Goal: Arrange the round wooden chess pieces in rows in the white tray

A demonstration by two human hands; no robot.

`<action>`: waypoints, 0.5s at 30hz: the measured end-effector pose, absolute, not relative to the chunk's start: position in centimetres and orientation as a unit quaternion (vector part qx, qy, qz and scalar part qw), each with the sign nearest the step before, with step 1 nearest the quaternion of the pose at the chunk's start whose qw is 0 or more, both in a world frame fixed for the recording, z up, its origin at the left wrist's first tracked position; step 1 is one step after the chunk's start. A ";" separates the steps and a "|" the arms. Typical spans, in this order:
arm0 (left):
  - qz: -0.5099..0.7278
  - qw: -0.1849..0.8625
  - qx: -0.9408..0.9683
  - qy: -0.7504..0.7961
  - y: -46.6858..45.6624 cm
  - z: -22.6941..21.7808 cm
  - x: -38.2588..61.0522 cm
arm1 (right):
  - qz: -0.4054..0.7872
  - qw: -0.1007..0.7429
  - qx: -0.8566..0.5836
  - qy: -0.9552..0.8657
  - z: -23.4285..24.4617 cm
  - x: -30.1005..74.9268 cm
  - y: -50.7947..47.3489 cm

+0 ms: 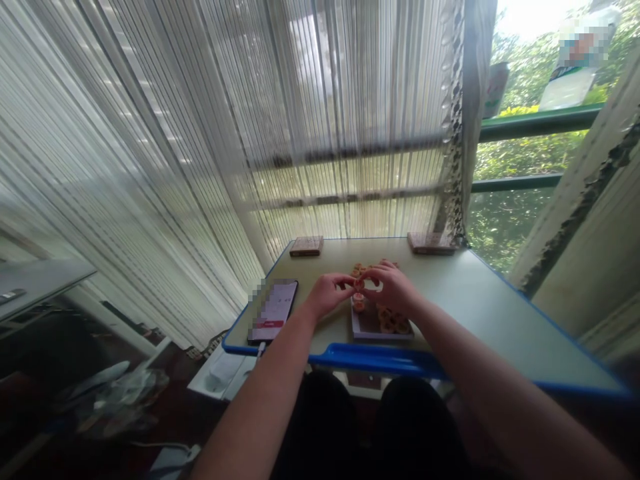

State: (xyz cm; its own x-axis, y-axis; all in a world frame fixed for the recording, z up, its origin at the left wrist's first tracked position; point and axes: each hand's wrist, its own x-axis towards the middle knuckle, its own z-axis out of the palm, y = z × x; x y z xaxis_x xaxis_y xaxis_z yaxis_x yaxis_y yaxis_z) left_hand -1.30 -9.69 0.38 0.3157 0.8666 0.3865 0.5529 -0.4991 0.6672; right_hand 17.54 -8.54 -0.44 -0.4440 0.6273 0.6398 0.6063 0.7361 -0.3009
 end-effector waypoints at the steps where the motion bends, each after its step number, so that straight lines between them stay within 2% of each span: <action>1: 0.370 0.208 0.785 0.451 -9.8 0.4 -1.3 | 0.017 0.382 -0.362 -0.850 -0.4 17.5 -8.5; 8: 0.395 0.144 0.805 0.419 -10.2 0.6 -1.2 | 0.019 0.394 -0.362 -0.845 0.0 17.7 -8.9; 15: 0.382 0.130 0.809 0.429 -10.0 0.3 -1.2 | 0.033 0.384 -0.374 -0.844 -0.4 17.5 -8.4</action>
